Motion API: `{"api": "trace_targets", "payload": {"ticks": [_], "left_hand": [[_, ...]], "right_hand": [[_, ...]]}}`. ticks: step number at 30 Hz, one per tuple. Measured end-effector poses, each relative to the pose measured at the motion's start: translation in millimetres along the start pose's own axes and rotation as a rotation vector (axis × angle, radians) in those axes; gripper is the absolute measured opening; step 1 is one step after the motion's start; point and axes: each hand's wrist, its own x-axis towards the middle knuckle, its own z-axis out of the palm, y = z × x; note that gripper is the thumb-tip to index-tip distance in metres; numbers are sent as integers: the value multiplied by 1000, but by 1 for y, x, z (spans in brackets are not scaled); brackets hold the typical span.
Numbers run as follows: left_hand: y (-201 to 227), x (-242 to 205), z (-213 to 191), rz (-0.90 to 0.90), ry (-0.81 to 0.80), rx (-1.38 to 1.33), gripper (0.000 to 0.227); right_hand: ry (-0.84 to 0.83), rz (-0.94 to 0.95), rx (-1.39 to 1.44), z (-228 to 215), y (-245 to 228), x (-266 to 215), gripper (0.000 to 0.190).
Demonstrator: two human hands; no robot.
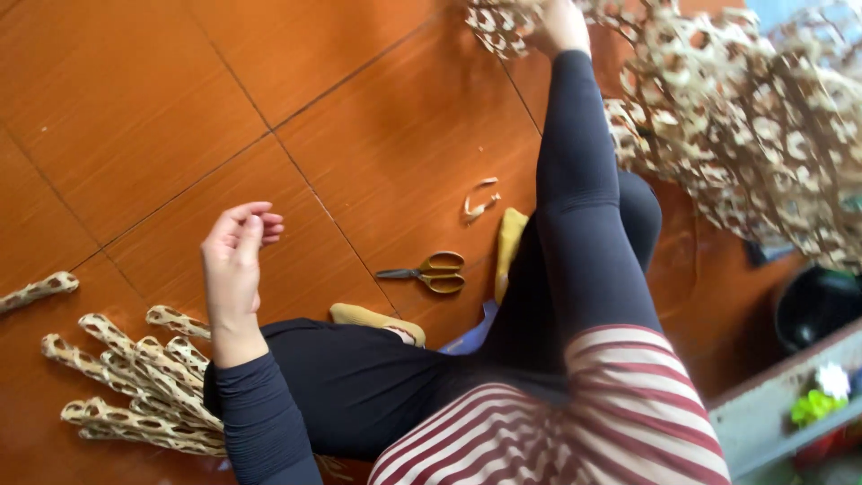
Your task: Weaving and assembling decorative bamboo horse figurines from thin strips.
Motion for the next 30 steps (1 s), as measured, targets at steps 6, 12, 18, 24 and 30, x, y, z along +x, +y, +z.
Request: {"api": "trace_targets", "payload": {"ticks": [6, 12, 18, 24, 30], "left_hand": [[-13, 11, -1, -24, -5, 48, 21], [-10, 12, 9, 19, -33, 139, 19], [-12, 8, 2, 262, 95, 747, 44], [-25, 2, -20, 286, 143, 1243, 99], [-29, 1, -18, 71, 71, 1077, 62]], "right_hand": [[19, 289, 339, 133, -18, 16, 76], [-225, -93, 31, 156, -138, -31, 48], [-798, -497, 161, 143, -298, -86, 35], [-1059, -570, 137, 60, -370, -91, 39], [-691, -612, 192, -17, -381, -97, 35]]}}
